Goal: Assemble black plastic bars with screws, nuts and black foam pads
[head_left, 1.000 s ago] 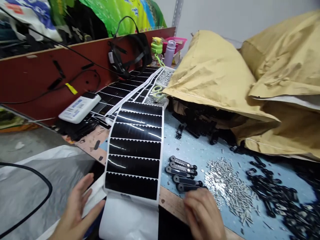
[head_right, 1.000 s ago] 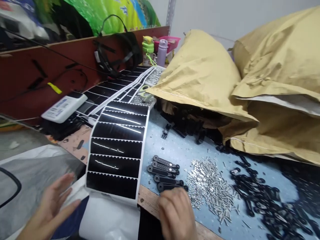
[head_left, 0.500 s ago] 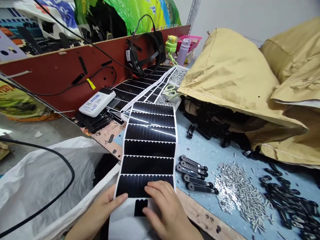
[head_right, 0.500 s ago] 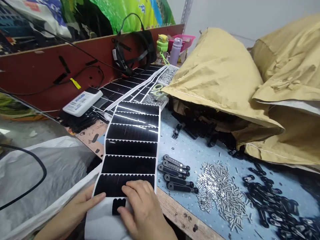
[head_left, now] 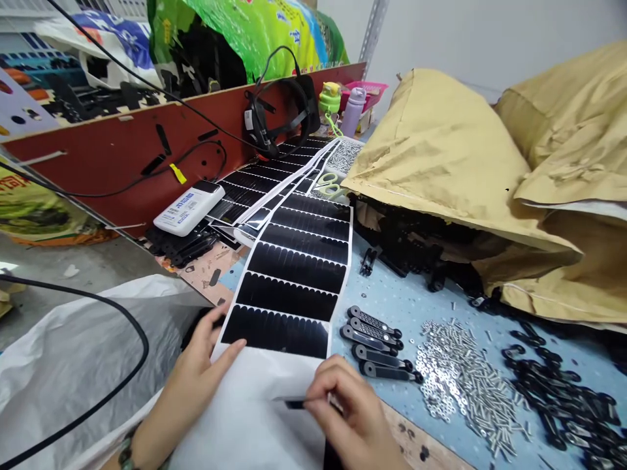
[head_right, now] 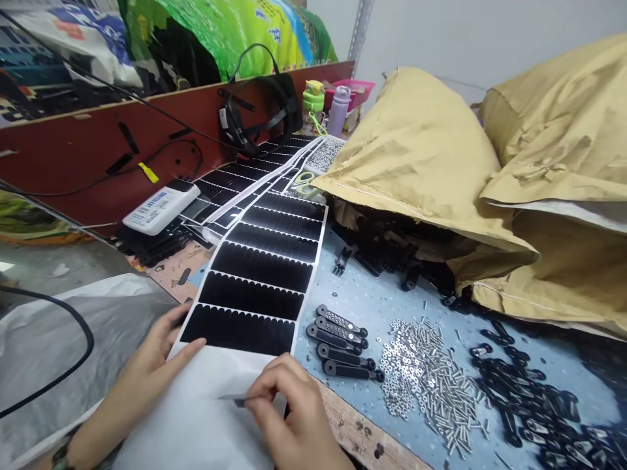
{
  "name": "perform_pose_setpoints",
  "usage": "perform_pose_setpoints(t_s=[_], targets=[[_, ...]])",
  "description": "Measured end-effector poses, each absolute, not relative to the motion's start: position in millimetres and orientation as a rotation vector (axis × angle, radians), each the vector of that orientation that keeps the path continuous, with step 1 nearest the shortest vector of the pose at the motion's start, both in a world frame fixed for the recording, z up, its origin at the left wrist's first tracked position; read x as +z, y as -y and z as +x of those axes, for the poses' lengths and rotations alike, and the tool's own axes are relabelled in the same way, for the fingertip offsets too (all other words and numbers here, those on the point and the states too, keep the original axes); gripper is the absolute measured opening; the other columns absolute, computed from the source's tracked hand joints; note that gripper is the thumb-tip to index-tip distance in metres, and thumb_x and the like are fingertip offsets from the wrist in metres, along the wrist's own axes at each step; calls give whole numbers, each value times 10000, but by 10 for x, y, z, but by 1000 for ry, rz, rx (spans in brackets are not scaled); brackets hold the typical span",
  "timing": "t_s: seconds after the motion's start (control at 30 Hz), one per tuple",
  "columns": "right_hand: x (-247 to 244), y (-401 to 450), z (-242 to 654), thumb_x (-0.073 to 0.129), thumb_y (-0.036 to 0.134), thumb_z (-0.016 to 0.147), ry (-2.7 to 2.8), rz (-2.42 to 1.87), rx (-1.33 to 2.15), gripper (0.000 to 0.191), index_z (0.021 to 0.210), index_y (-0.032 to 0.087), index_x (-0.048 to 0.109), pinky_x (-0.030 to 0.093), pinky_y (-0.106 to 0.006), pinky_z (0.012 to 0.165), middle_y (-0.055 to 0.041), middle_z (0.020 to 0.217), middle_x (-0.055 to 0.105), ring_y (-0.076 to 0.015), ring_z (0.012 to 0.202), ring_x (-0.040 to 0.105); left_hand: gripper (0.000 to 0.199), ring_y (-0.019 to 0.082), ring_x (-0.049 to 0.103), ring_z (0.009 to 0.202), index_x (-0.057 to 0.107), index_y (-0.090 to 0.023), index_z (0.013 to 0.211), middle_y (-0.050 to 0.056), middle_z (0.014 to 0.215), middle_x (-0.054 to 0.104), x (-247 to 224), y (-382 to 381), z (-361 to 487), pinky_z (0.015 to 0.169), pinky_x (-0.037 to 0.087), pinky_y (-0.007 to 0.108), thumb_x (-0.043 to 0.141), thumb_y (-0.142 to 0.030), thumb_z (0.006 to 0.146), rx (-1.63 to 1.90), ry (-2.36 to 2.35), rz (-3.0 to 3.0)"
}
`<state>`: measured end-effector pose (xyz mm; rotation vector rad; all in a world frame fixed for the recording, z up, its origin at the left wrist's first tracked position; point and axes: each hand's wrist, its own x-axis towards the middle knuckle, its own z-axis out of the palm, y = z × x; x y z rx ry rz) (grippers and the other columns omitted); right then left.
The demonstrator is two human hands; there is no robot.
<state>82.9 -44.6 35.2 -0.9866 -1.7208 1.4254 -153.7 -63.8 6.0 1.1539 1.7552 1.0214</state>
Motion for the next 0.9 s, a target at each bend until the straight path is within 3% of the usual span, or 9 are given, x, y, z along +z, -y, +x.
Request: perform_pose_setpoints(t_s=[0.07, 0.13, 0.23, 0.33, 0.43, 0.5, 0.57, 0.73, 0.9], targets=[[424, 392, 931, 545, 104, 855, 1646, -1086, 1460, 130, 795, 217, 564, 413, -220, 673, 11, 817, 527, -124, 751, 523, 714, 347, 405, 1272, 267, -269, 1436, 100, 1432, 387, 191, 676, -1503, 991, 423, 499, 586, -460, 827, 1020, -1962, 1564], [476, 357, 979, 556, 97, 850, 1681, -1100, 1488, 131, 796, 214, 575, 412, -219, 673, 10, 820, 532, -123, 755, 521, 616, 338, 309, 1337, 346, -301, 1408, 61, 1492, 296, 349, 693, -1396, 1073, 328, 522, 563, -437, 847, 883, -1872, 1927], [494, 368, 988, 559, 77, 842, 1782, -1024, 1447, 140, 821, 213, 577, 430, -225, 689, 6, 839, 539, -126, 765, 531, 467, 277, 287, 1370, 471, -322, 1330, 12, 1474, 363, 502, 617, -1152, 1059, 400, 431, 557, -378, 874, 497, -1358, 2150], [447, 429, 1015, 510, 72, 864, 1869, -1025, 1182, 295, 1097, 248, 546, 470, -263, 724, -26, 948, 530, -144, 788, 536, 320, 215, 314, 1367, 602, -346, 1181, -46, 1407, 465, 506, 457, -932, 1057, 417, 396, 461, -222, 922, 284, -1121, 2165], [409, 466, 1102, 528, 123, 873, 1896, -1168, 856, 532, 1358, 254, 352, 500, -321, 765, -96, 1147, 455, -179, 855, 539, 324, 211, 325, 1362, 647, -329, 1110, -49, 1413, 456, 444, 345, -806, 1053, 422, 414, 403, -202, 940, 294, -1107, 2163], [416, 464, 1172, 551, 151, 868, 1932, -1252, 796, 363, 1219, 220, 490, 505, -335, 761, -105, 1144, 446, -201, 890, 542, 322, 213, 336, 1357, 643, -339, 1121, -54, 1426, 436, 401, 320, -754, 1042, 431, 426, 397, -224, 949, 323, -1113, 2165], [438, 448, 1238, 516, 148, 881, 1966, -1262, 835, 89, 930, 188, 579, 500, -322, 720, -85, 1016, 482, -201, 865, 542, 328, 217, 331, 1359, 625, -359, 1154, -64, 1436, 417, 362, 313, -703, 1030, 440, 440, 387, -242, 961, 350, -1126, 2173], [423, 357, 1424, 518, 203, 887, 1690, -1383, 945, 154, 747, 183, 578, 463, -261, 634, -48, 909, 479, -151, 752, 522, 403, 254, 248, 1393, 471, -343, 1335, -41, 1497, 315, 290, 212, -580, 1002, 451, 484, 374, -214, 965, 504, -1223, 2311], [264, 127, 1599, 620, 366, 820, 1254, -1591, 951, 264, 637, 179, 583, 419, -251, 529, -45, 864, 485, -147, 665, 491, 451, 271, 357, 1314, 479, -292, 1338, -9, 1408, 464, 231, -9, -543, 968, 419, 442, 408, -147, 917, 640, -1293, 2529]])
